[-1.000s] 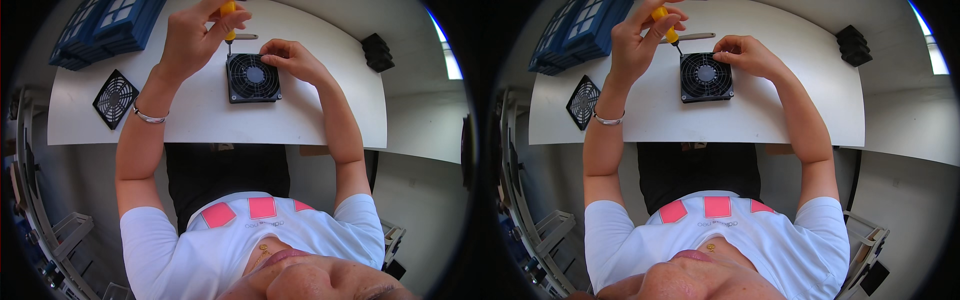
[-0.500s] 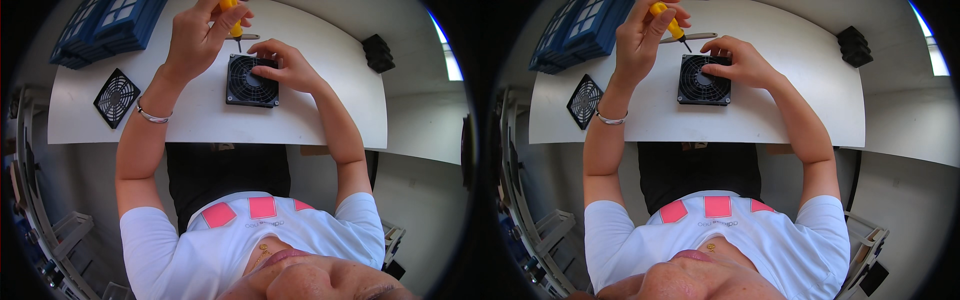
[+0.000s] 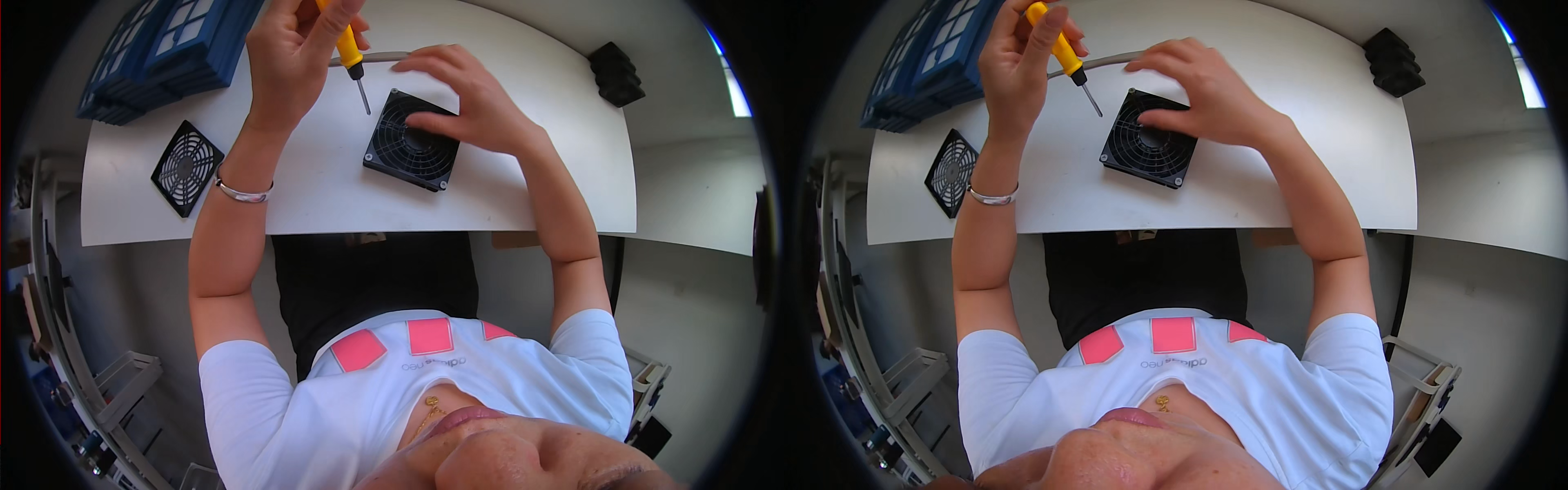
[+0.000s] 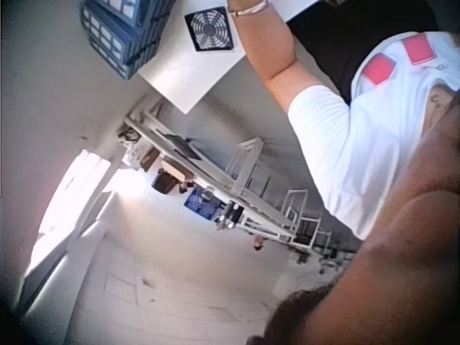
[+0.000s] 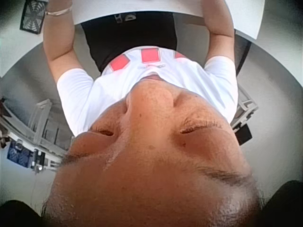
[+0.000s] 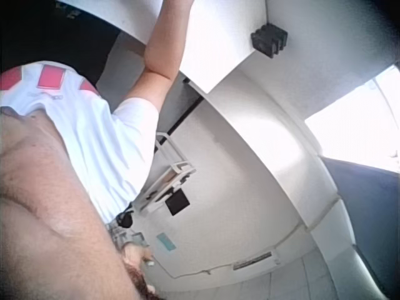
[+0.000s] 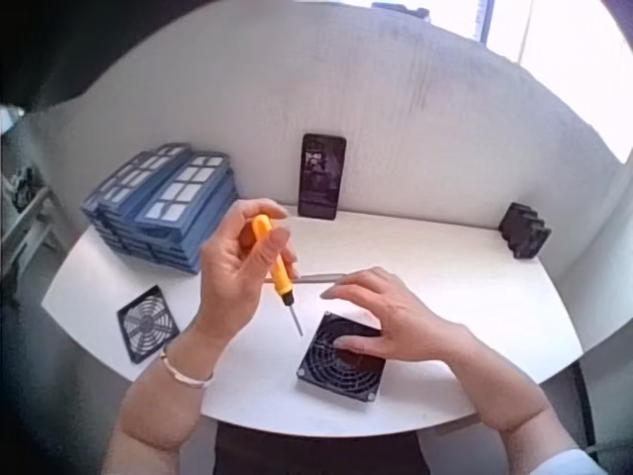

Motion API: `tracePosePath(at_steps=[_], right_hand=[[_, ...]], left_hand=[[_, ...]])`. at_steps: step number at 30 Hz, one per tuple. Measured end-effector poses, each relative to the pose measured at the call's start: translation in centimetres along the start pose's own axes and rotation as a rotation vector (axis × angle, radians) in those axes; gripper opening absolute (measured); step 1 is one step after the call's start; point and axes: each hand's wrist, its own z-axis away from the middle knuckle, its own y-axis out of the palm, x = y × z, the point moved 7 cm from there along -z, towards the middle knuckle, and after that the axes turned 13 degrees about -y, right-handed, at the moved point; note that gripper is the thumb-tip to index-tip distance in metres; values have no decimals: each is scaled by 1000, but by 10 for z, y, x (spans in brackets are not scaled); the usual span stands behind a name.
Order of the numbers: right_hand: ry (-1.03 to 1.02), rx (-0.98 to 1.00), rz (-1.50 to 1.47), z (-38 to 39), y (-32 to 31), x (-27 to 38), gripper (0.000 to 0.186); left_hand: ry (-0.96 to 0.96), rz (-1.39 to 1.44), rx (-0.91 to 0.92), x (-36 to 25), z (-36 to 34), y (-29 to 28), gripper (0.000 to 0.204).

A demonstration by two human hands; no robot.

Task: Repairing a small electronic fan by removing its cover and adjusting the internals.

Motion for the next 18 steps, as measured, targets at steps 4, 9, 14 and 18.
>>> tracePosePath(at_steps=[4, 9, 14, 18], right_hand=[[-278, 107, -15, -2, 22, 32, 48], [-182, 139, 28, -1, 23, 22, 43], [-4, 57, 63, 1, 21, 6, 40], [22, 37, 77, 3, 22, 5, 41]], left_hand=[[-17, 113, 100, 4, 1, 5, 27], [-12, 117, 145, 4, 5, 11, 26], [13, -10, 127, 7, 7, 16, 26], [61, -92, 85, 5, 8, 15, 28]])
